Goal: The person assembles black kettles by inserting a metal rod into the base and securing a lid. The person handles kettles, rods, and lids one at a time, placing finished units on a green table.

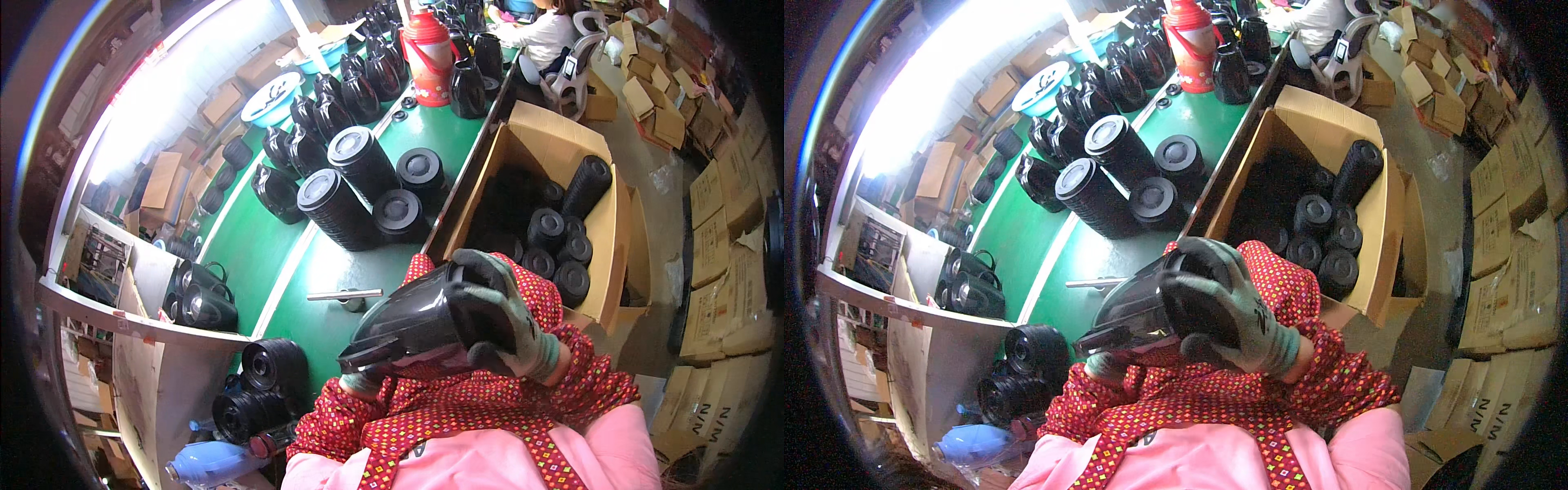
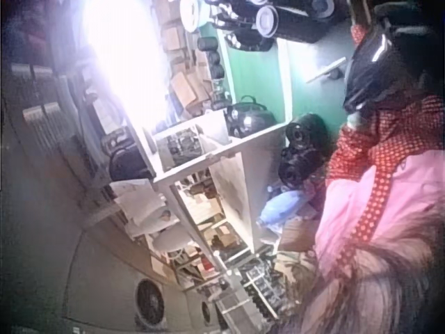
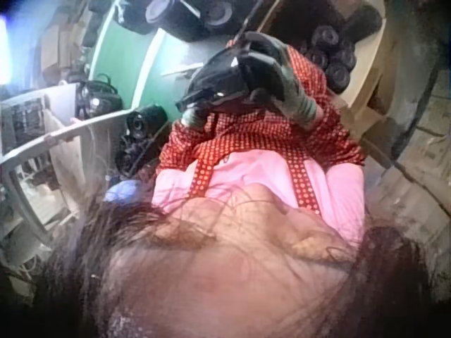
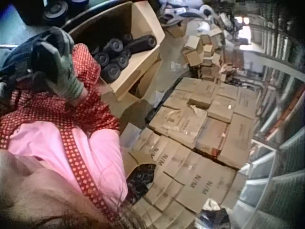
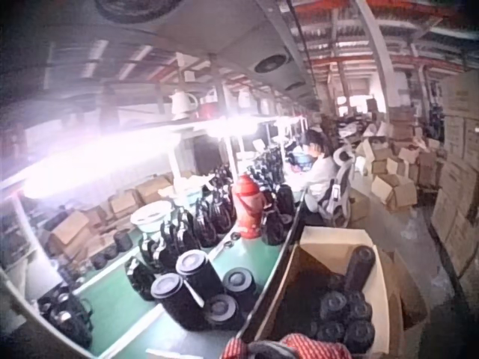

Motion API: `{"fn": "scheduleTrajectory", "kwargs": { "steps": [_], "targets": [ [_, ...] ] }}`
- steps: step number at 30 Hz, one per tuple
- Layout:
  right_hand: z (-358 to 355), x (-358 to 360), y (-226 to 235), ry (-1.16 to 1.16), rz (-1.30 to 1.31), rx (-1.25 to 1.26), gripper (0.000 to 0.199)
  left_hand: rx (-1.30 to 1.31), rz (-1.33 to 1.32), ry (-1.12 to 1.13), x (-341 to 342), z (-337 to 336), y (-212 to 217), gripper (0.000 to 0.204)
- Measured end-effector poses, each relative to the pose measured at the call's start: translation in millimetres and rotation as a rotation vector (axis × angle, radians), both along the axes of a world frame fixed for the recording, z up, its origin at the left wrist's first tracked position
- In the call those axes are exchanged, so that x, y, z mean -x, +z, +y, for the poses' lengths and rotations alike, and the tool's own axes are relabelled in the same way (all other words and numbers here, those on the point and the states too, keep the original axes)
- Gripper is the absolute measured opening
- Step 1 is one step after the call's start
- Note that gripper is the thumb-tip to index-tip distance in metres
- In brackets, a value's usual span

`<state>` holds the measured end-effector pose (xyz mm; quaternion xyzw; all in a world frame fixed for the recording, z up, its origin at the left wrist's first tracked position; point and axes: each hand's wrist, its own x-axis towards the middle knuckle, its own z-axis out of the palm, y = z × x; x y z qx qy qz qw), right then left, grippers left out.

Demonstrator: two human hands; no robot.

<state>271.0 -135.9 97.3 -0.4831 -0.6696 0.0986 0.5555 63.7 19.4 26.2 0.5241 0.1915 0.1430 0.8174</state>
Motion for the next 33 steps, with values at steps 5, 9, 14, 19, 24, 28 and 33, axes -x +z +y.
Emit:
{"fn": "scheduleTrajectory", "kwargs": {
  "steps": [5, 9, 14, 19, 24, 28, 33],
  "targets": [
    [5, 16, -24, -0.115, 0.42, 0.079, 0.062, -0.1, 0.013, 0.071, -11, 2, 8, 0.034],
    [5, 22, -46, -0.108, 0.558, 0.024, 0.059, -0.414, 0.101, 0.301, 8, 15, 10, 0.035],
    [15, -20, -36, -0.003, 1.024, 0.348, 0.049, -1.381, 0.076, 0.517, 9, 23, 30, 0.036],
    [47, -57, -48, -0.125, 0.548, 0.913, 0.041, -1.697, -0.163, 0.311, 8, -8, 0, 0.053],
    [53, -48, -131, -0.425, 0.61, 0.662, 0.029, -1.541, -0.218, -0.228, 25, -60, -20, 0.061],
    [35, -17, -141, -0.317, 0.58, 0.598, 0.026, -1.189, -0.203, -0.446, 45, -20, -24, 0.077],
    [23, -1, -122, -0.352, 0.452, 0.45, 0.016, -1.531, 0.727, 0.131, 69, 113, -64, 0.099]
  ]
}}
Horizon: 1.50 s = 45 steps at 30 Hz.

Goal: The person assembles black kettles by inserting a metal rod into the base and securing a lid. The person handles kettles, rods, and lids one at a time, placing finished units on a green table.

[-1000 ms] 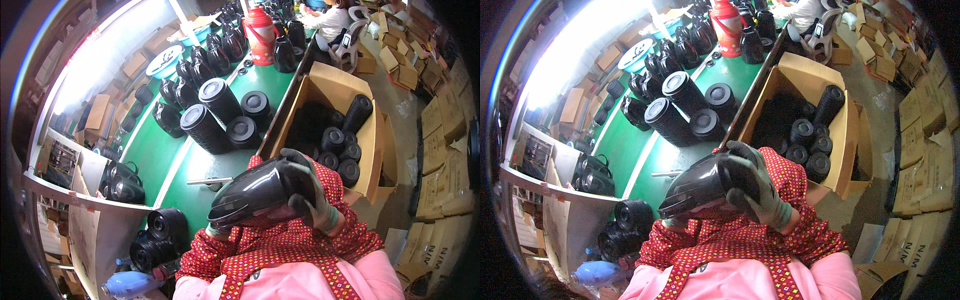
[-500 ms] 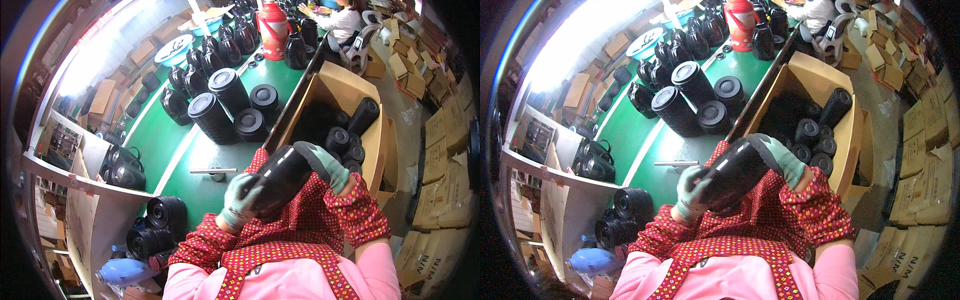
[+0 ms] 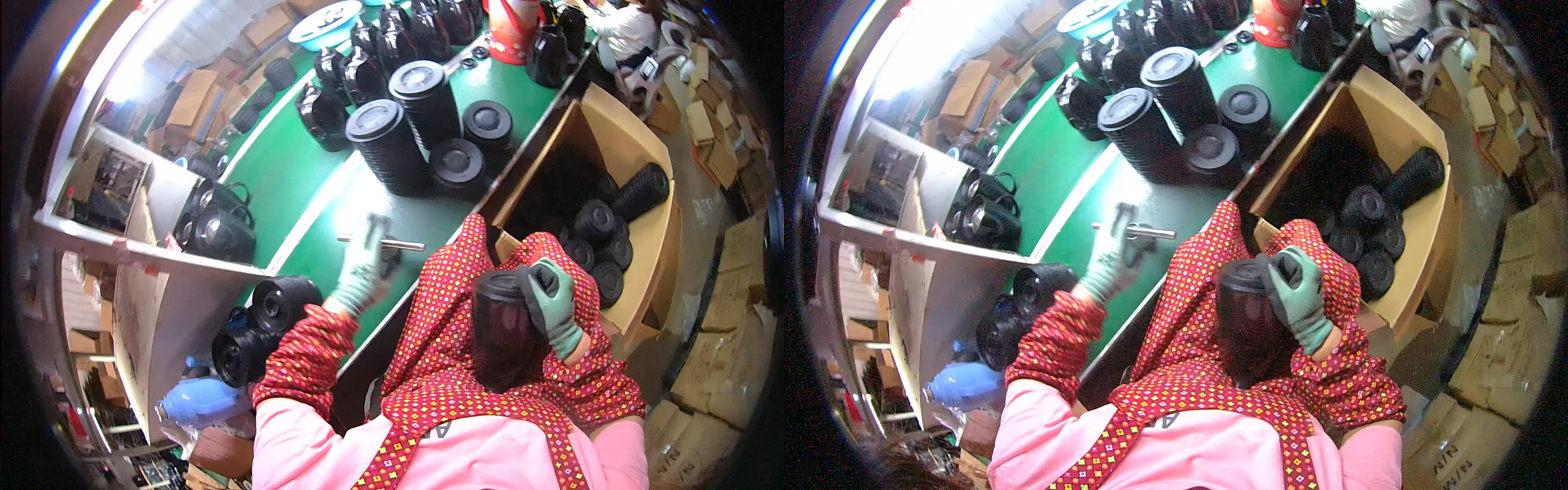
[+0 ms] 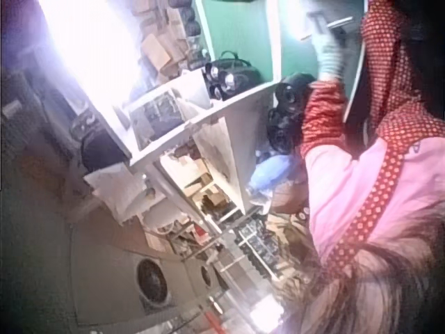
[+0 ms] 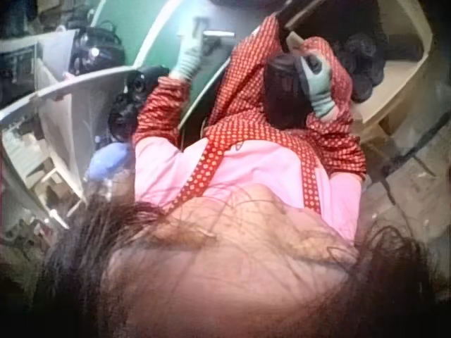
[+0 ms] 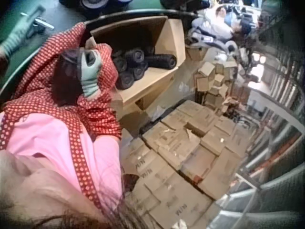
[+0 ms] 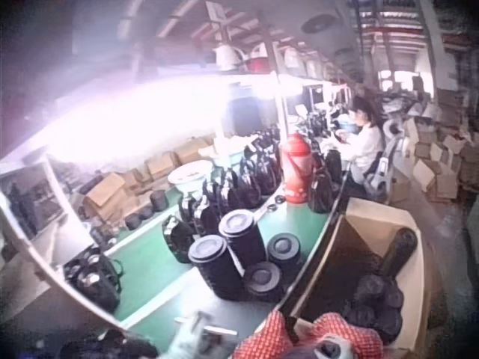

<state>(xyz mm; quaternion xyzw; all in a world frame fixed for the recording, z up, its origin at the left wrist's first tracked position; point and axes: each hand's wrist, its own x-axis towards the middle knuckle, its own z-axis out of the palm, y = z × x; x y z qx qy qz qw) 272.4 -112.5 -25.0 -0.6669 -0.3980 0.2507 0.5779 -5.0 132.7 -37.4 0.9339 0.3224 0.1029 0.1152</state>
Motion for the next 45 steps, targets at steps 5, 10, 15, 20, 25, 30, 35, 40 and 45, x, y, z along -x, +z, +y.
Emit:
{"fn": "scheduleTrajectory", "kwargs": {
  "steps": [5, 10, 15, 20, 25, 30, 35, 40, 45],
  "targets": [
    [-3, 15, 30, 0.073, -0.129, 0.047, 0.008, 0.044, 0.306, -0.148, 65, 87, -47, 0.103],
    [4, 3, 47, 0.211, -0.107, 0.056, 0.016, 0.239, 0.141, -0.024, 53, 50, 12, 0.054],
    [25, -49, 59, 0.509, 0.318, 0.167, 0.016, 0.408, -0.075, -0.007, -6, 12, 90, 0.052],
    [116, -68, 90, 0.534, -0.598, -0.183, 0.034, 0.336, -0.148, -0.215, -74, -10, 146, 0.05],
    [139, -78, 20, 0.719, -0.149, -0.133, 0.024, 0.899, -0.3, -0.618, -130, -6, 168, 0.056],
    [141, -78, -24, 0.811, 0.116, -0.284, 0.025, 0.483, -0.262, -0.855, -167, -26, 144, 0.044],
    [156, -69, -24, 1.157, 0.471, -0.333, 0.034, 0.528, -0.345, -0.723, -207, -79, 122, 0.038],
    [145, -74, 13, 1.191, 0.75, -0.201, 0.031, 0.53, 0.062, -0.684, -252, -96, 121, 0.027],
    [128, -60, -16, 0.995, 0.335, -0.232, 0.021, 0.85, -0.375, -0.865, -204, -67, 124, 0.036]
  ]
}}
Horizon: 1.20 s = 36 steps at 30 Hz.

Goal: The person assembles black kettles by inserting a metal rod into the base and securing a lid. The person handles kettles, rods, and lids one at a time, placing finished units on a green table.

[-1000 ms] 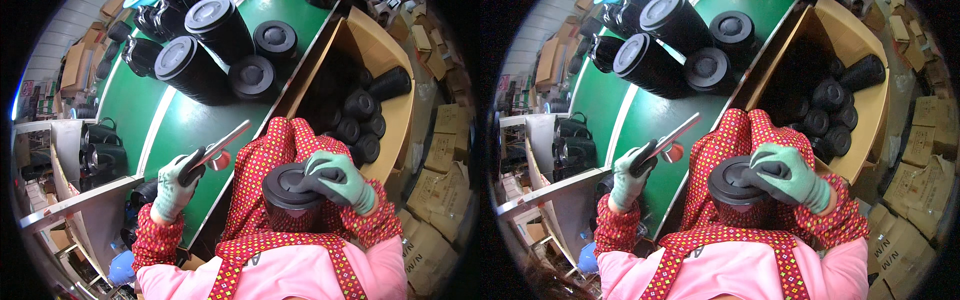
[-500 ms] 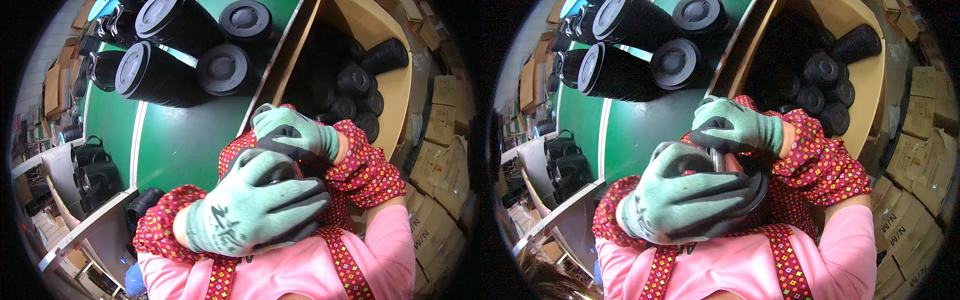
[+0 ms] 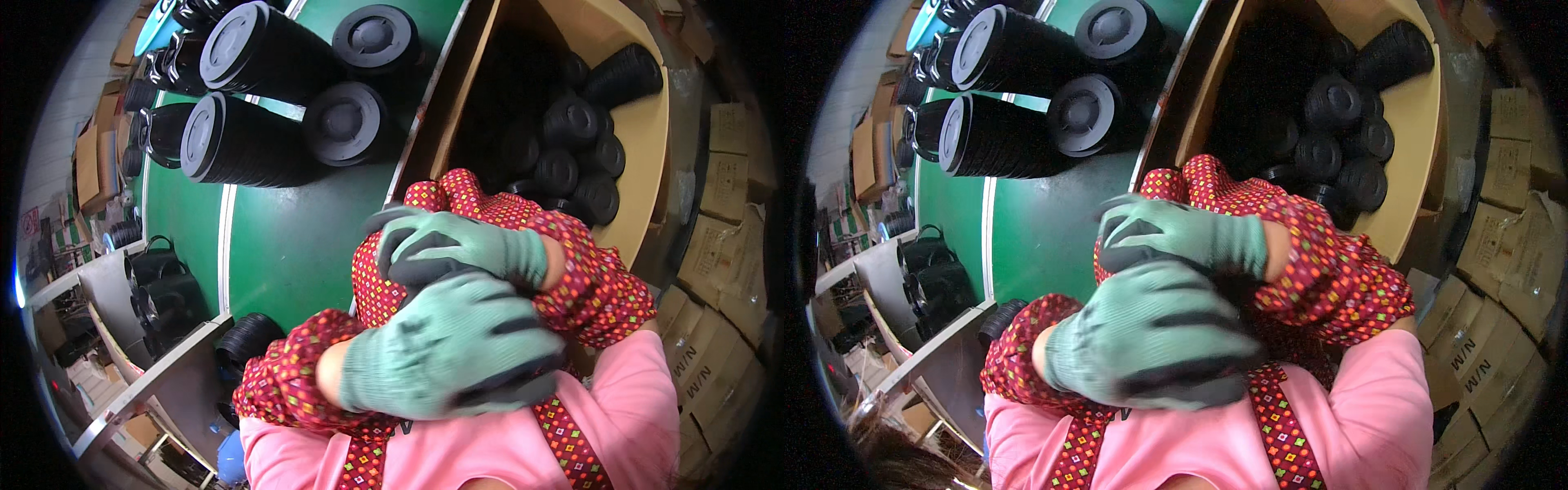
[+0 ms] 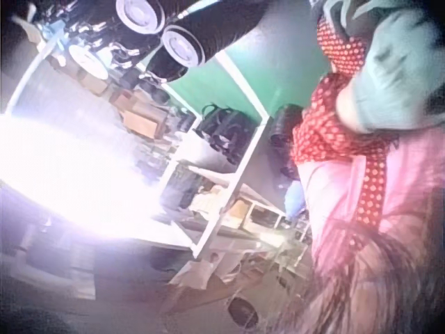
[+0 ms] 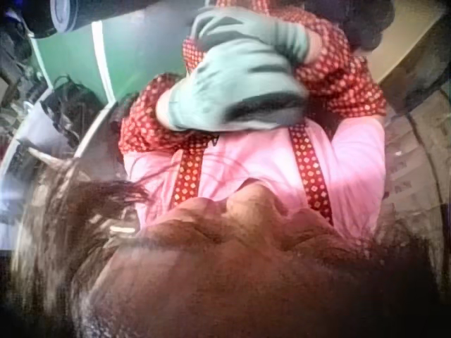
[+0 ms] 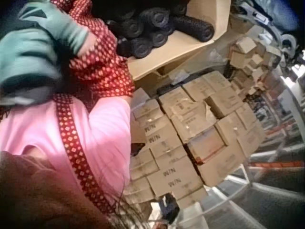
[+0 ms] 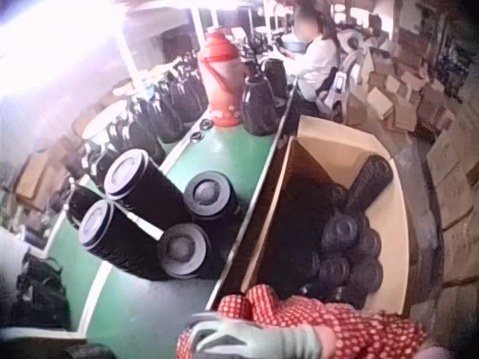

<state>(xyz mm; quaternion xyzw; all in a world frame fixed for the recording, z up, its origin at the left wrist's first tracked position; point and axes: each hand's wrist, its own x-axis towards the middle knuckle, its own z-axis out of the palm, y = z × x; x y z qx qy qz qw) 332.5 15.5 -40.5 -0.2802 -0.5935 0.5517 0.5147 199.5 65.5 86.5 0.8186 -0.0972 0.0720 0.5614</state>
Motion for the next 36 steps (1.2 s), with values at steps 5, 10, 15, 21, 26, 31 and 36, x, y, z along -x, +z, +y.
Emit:
{"fn": "scheduleTrajectory", "kwargs": {
  "steps": [5, 10, 15, 21, 26, 31, 36],
  "targets": [
    [-49, 3, 20, -0.59, -0.623, -0.144, 0.024, 0.53, -0.228, -0.175, 33, 26, -34, 0.025],
    [-48, -5, 45, -0.559, -0.719, 0.004, 0.022, 0.732, -0.416, -0.171, 53, 22, -64, 0.022],
    [-26, -10, -11, -0.491, -0.481, -0.285, 0.019, 0.244, -0.171, 0.106, 23, -1, -21, 0.032],
    [-54, -4, 27, -0.574, -0.642, 0.025, 0.022, 0.438, -0.299, 0.075, 41, 2, -43, 0.048],
    [-46, -4, 28, -0.462, -0.667, -0.044, 0.021, 0.574, 0.002, -0.111, 56, 41, -20, 0.025],
    [-35, -7, 30, -0.383, -0.674, -0.058, 0.031, -0.424, 0.374, 0.175, 17, 23, 72, 0.086],
    [-44, 2, 33, -0.536, -0.74, -0.022, 0.019, -0.724, 0.656, 0.202, 17, 6, 41, 0.097]
  ]
}}
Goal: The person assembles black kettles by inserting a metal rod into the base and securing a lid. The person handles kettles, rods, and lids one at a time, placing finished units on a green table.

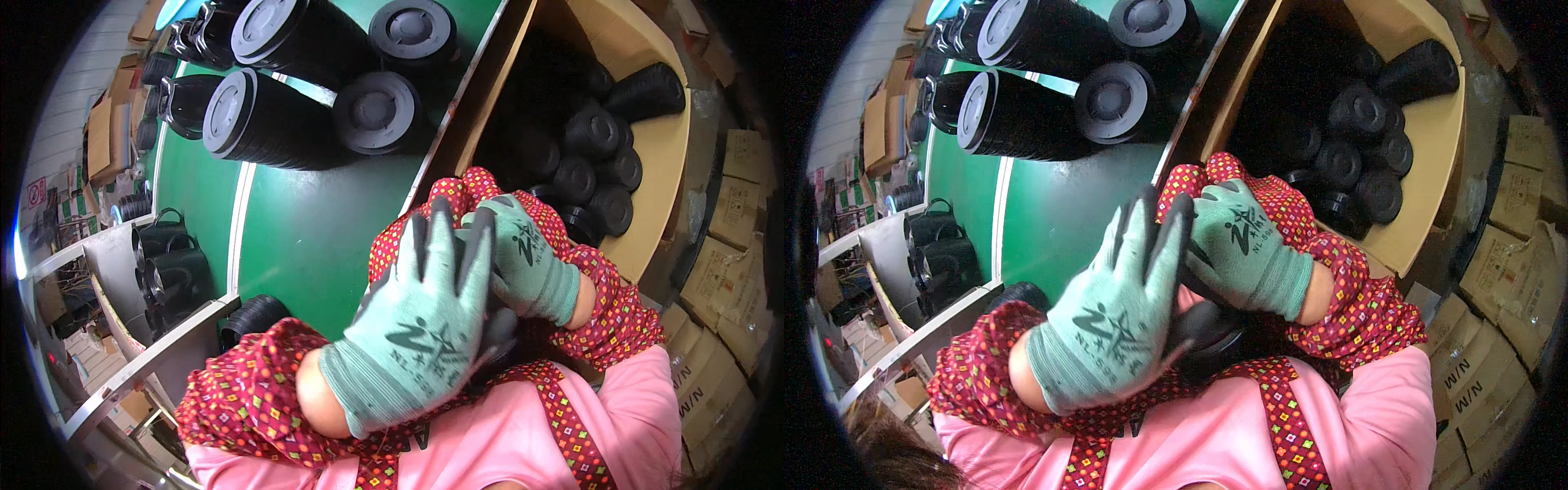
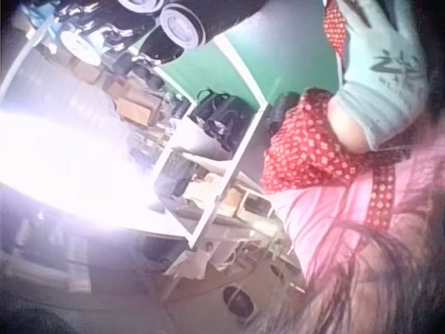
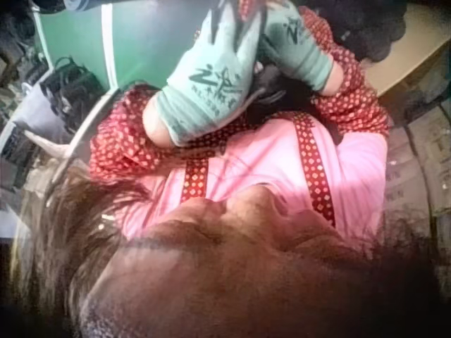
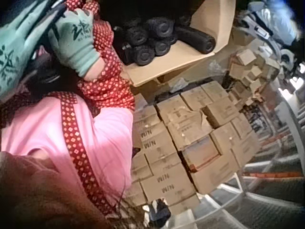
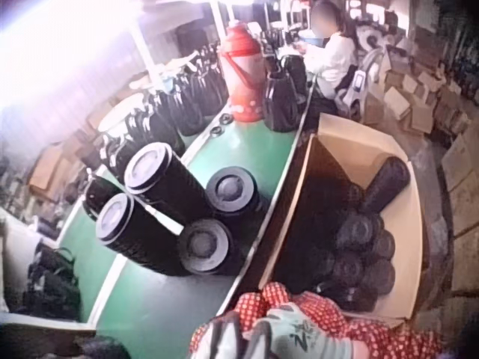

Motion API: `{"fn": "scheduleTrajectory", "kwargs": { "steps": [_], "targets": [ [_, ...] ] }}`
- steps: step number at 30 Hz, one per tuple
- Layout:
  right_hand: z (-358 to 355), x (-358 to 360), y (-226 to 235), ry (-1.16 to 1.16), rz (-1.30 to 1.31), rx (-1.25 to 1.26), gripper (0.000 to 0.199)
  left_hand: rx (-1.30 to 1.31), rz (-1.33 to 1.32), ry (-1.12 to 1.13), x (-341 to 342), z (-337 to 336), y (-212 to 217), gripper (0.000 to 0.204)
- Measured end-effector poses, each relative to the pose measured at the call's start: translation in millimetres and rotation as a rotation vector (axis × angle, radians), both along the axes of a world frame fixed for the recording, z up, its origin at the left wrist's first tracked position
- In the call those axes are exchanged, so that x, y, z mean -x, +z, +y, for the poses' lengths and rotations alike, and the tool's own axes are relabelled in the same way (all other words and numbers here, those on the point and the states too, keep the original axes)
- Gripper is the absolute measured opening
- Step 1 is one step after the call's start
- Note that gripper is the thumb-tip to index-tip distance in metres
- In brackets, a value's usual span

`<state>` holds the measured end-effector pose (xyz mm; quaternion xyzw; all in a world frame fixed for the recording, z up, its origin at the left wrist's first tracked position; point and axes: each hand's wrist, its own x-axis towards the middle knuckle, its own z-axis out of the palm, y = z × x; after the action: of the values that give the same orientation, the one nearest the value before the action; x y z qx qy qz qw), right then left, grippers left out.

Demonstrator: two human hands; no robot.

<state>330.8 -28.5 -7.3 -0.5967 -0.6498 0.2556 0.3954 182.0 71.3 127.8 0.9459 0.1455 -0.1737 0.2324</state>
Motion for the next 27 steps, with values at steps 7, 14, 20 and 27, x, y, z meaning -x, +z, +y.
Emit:
{"fn": "scheduleTrajectory", "kwargs": {
  "steps": [7, 14, 20, 27],
  "targets": [
    [-31, 3, 65, -0.122, -0.273, 0.182, 0.054, 0.298, -0.023, -0.071, 21, 64, -62, 0.09],
    [-27, 10, 101, -0.055, -0.478, 0.294, 0.063, 0.369, -0.355, -0.393, -1, 100, -149, 0.073],
    [-24, -37, 113, 0.148, -0.1, 0.373, 0.039, 0.09, -0.6, -0.251, 1, 69, -69, 0.059],
    [40, -73, 24, 0.192, 0.1, -0.084, 0.026, 0.047, -0.584, -0.123, 26, 21, -59, 0.034]
  ]
}}
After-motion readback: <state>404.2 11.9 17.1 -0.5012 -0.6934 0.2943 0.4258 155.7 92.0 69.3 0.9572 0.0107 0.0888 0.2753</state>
